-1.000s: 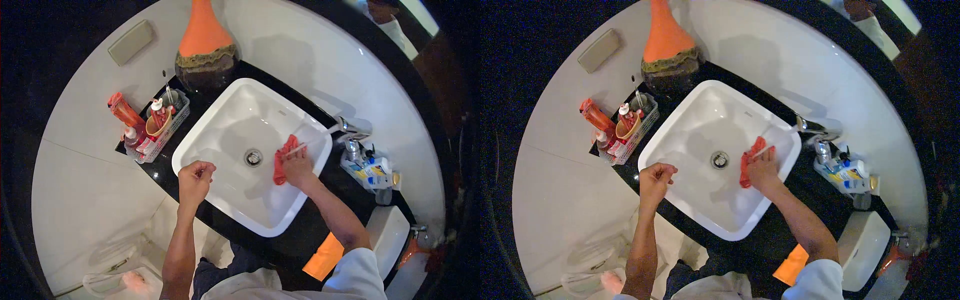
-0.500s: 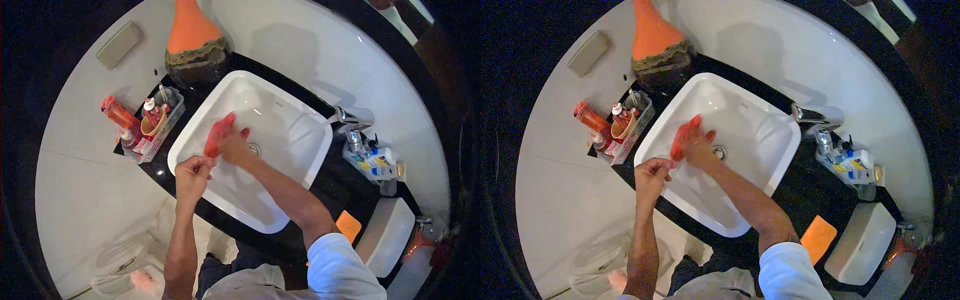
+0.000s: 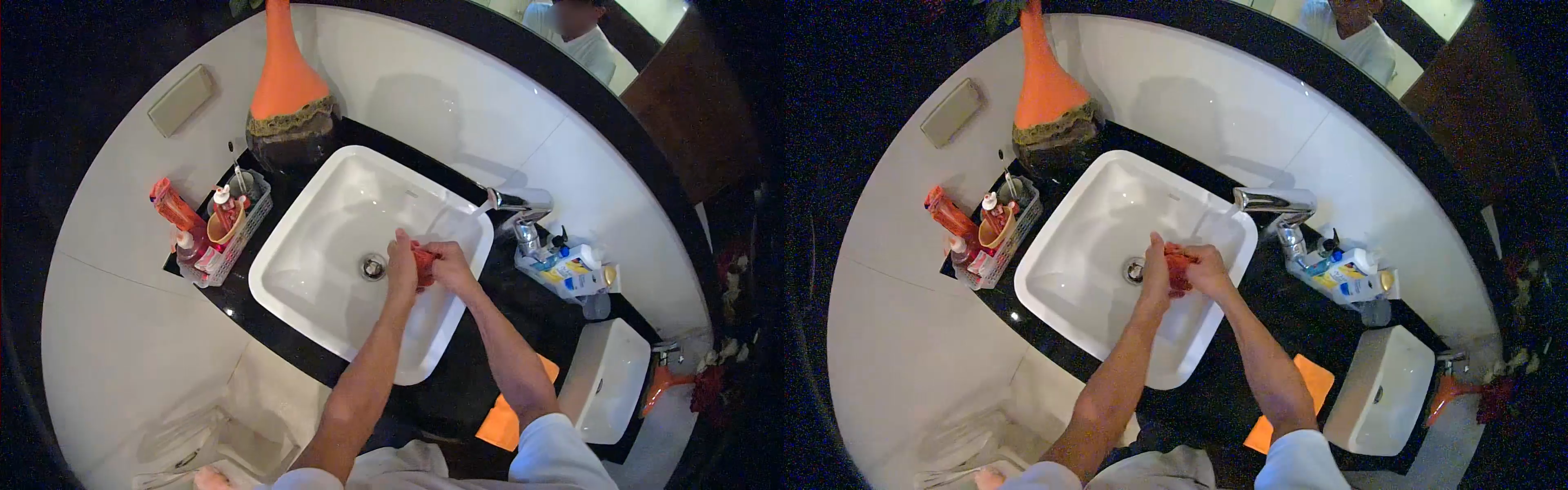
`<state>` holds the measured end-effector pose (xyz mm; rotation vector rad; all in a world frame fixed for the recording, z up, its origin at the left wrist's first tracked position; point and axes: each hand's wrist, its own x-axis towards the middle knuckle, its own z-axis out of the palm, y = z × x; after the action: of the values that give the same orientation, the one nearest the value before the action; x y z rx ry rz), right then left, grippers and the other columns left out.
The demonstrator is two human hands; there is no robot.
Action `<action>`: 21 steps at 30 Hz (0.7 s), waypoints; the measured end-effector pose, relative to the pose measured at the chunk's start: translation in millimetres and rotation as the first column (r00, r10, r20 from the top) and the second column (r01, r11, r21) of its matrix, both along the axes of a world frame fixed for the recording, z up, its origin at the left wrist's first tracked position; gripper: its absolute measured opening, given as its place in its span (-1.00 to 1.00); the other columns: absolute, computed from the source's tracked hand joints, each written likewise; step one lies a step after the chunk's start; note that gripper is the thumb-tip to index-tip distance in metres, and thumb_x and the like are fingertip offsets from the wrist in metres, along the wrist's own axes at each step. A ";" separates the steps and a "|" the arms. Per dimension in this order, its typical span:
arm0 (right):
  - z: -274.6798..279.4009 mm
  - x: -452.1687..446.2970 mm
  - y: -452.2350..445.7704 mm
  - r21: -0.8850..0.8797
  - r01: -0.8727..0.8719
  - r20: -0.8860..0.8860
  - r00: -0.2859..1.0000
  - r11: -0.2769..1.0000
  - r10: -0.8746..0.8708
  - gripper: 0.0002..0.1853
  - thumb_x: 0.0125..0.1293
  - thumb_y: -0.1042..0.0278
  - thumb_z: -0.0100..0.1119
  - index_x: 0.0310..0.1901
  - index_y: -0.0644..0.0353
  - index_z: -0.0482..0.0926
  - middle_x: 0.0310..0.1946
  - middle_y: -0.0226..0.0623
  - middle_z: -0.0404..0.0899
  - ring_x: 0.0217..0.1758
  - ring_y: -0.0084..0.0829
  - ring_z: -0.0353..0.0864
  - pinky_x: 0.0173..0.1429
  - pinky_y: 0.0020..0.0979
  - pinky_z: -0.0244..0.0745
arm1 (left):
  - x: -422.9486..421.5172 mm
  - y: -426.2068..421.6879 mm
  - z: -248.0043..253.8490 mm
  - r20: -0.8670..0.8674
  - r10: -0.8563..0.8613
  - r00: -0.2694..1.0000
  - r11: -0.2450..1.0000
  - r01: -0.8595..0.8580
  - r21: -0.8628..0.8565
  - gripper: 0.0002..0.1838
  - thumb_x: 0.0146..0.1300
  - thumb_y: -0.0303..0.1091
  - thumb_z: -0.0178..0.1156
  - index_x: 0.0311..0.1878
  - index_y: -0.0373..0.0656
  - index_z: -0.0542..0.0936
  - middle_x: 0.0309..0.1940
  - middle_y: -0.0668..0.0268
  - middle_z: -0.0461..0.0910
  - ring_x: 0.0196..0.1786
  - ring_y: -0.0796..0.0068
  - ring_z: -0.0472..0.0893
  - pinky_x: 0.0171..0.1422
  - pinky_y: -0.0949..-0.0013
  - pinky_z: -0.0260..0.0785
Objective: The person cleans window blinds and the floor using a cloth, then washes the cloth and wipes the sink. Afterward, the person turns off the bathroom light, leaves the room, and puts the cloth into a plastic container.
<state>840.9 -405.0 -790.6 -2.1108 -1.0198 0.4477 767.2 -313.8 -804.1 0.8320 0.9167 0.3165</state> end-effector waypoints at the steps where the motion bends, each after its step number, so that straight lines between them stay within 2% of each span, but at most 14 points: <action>1: 1.3 1.8 -0.6 0.147 0.133 -0.376 0.924 0.980 -0.069 -0.71 0.12 0.37 0.10 -0.19 0.34 0.67 -0.37 -0.21 0.67 -0.38 -0.23 0.64 -0.21 -0.32 0.54 | 13.3 -3.9 6.2 0.012 0.005 1.000 1.000 -0.005 -0.007 -0.40 0.34 0.15 0.00 0.04 -0.29 0.47 -0.11 0.15 0.57 -0.24 0.22 0.59 -0.12 0.26 0.44; 2: 2.4 4.4 -1.1 0.226 0.306 -0.703 0.709 0.925 -0.063 -0.66 0.19 0.24 0.13 -0.18 0.38 0.67 -0.42 -0.19 0.67 -0.31 -0.19 0.65 -0.09 -0.26 0.54 | 24.5 -8.2 12.0 -0.055 0.084 0.995 0.981 -0.073 0.179 -0.46 0.33 0.10 0.04 -0.05 -0.30 0.50 -0.19 0.16 0.58 -0.27 0.23 0.58 -0.13 0.27 0.42; 3: 0.8 4.0 2.7 0.222 0.300 -0.697 0.715 0.928 -0.064 -0.66 0.19 0.24 0.13 -0.18 0.38 0.67 -0.42 -0.19 0.67 -0.31 -0.19 0.65 -0.09 -0.26 0.54 | 30.7 -12.6 16.5 -0.110 0.176 0.978 0.923 -0.125 0.364 -0.51 0.31 0.04 0.07 -0.14 -0.31 0.52 -0.28 0.17 0.59 -0.29 0.24 0.56 -0.13 0.29 0.40; 5: 7.4 -1.3 22.5 0.450 0.642 -0.763 0.638 0.621 -0.106 -0.60 0.32 0.11 0.06 -0.16 0.33 0.68 -0.36 -0.27 0.67 -0.30 -0.32 0.62 -0.11 -0.36 0.52 | 42.3 -16.4 -3.0 -0.074 0.205 0.976 0.901 -0.159 0.403 -0.58 0.28 -0.05 0.09 -0.19 -0.33 0.53 -0.34 0.19 0.59 -0.31 0.26 0.55 -0.15 0.26 0.40; 6: 4.8 7.1 24.7 0.453 0.636 -0.761 0.640 0.624 -0.101 -0.60 0.32 0.11 0.06 -0.16 0.33 0.68 -0.36 -0.27 0.67 -0.30 -0.32 0.62 -0.11 -0.36 0.52 | 47.5 -17.2 -16.2 -0.044 0.225 0.973 0.877 -0.183 0.444 -0.64 0.25 -0.15 0.11 -0.24 -0.34 0.54 -0.41 0.22 0.58 -0.34 0.28 0.54 -0.16 0.23 0.39; 7: 1.5 16.7 27.1 0.330 0.639 -0.678 0.673 0.695 -0.297 -0.66 0.31 0.15 0.13 -0.14 0.30 0.65 -0.36 -0.31 0.64 -0.35 -0.42 0.60 -0.20 -0.43 0.50 | 48.7 -17.8 -23.6 -0.042 0.230 0.972 0.875 -0.188 0.446 -0.64 0.25 -0.15 0.11 -0.24 -0.34 0.54 -0.41 0.22 0.58 -0.34 0.28 0.54 -0.16 0.23 0.39; 8: -2.9 22.3 27.6 0.193 0.653 -0.550 0.691 0.733 -0.470 -0.70 0.31 0.18 0.20 -0.11 0.26 0.62 -0.36 -0.36 0.62 -0.40 -0.52 0.57 -0.29 -0.50 0.49 | 48.1 -18.8 -31.3 0.140 0.126 0.982 0.922 -0.168 0.348 -0.67 0.23 -0.19 0.11 -0.20 -0.34 0.54 -0.40 0.18 0.58 -0.33 0.25 0.54 -0.15 0.22 0.38; 9: -7.9 24.9 25.1 0.193 0.652 -0.550 0.691 0.733 -0.469 -0.70 0.31 0.18 0.20 -0.11 0.26 0.62 -0.36 -0.36 0.62 -0.40 -0.52 0.57 -0.29 -0.50 0.49 | 49.2 -19.7 -38.4 0.326 0.035 0.945 0.960 -0.122 0.253 -0.68 0.22 -0.22 0.10 -0.17 -0.34 0.53 -0.38 0.14 0.57 -0.32 0.21 0.55 -0.14 0.20 0.38; 10: -4.1 23.0 21.9 0.229 0.638 -0.597 0.689 0.736 -0.411 -0.73 0.29 0.18 0.23 -0.20 0.24 0.63 -0.40 -0.39 0.60 -0.41 -0.55 0.54 -0.32 -0.49 0.46 | 57.7 -26.0 -43.0 0.326 0.035 0.945 0.960 -0.122 0.251 -0.68 0.22 -0.22 0.10 -0.17 -0.34 0.53 -0.38 0.14 0.57 -0.32 0.21 0.55 -0.14 0.20 0.38; 13: -11.1 26.9 16.2 0.261 0.635 -0.616 0.689 0.727 -0.381 -0.73 0.25 0.14 0.30 -0.36 0.21 0.62 -0.47 -0.43 0.57 -0.44 -0.58 0.50 -0.35 -0.47 0.43 | 82.9 -43.7 -31.0 0.197 0.403 0.894 0.783 -0.448 0.431 -0.55 0.28 -0.07 0.02 -0.07 -0.35 0.52 -0.37 0.07 0.57 -0.29 0.06 0.54 -0.05 0.20 0.38; 15: -16.2 30.2 14.8 0.247 0.646 -0.592 0.691 0.723 -0.415 -0.69 0.23 0.10 0.34 -0.43 0.21 0.61 -0.49 -0.45 0.55 -0.44 -0.59 0.49 -0.37 -0.47 0.42 | 77.2 -51.0 -8.6 -0.206 0.538 0.818 0.532 -0.139 0.835 -0.38 0.35 0.09 -0.13 0.03 -0.40 0.48 -0.26 -0.08 0.58 -0.15 -0.11 0.55 0.08 0.13 0.36; 16: -16.7 29.6 15.3 0.296 0.639 -0.639 0.685 0.710 -0.349 -0.67 0.22 0.10 0.35 -0.47 0.21 0.60 -0.50 -0.45 0.55 -0.44 -0.58 0.49 -0.37 -0.47 0.43 | 74.7 -48.3 -7.2 -0.210 0.538 0.816 0.537 -0.139 0.832 -0.38 0.35 0.09 -0.13 0.03 -0.40 0.48 -0.26 -0.08 0.58 -0.15 -0.11 0.55 0.08 0.13 0.36; 18: -9.4 27.3 18.8 0.346 0.633 -0.680 0.678 0.692 -0.281 -0.65 0.20 0.09 0.37 -0.51 0.22 0.59 -0.50 -0.44 0.55 -0.44 -0.58 0.49 -0.37 -0.47 0.43 | 69.1 -32.8 -5.2 -0.037 0.256 0.966 0.790 -0.187 0.584 -0.27 0.37 0.19 -0.24 0.01 -0.45 0.50 -0.16 -0.20 0.58 -0.03 -0.19 0.55 0.17 0.03 0.31; 21: 4.5 26.9 27.4 0.232 0.651 -0.657 0.653 0.723 -0.377 -0.70 0.22 0.20 0.33 -0.39 0.34 0.64 -0.42 -0.31 0.63 -0.47 -0.47 0.51 -0.40 -0.36 0.44 | 63.1 -27.3 -7.0 -0.069 0.240 0.968 0.760 -0.143 0.634 -0.28 0.39 0.18 -0.26 -0.12 -0.41 0.58 -0.15 -0.25 0.58 -0.03 -0.23 0.55 0.14 -0.05 0.30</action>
<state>867.8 -377.5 -786.1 -1.5751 -0.0887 0.4441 830.3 -341.1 -811.1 1.3951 1.0527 0.7808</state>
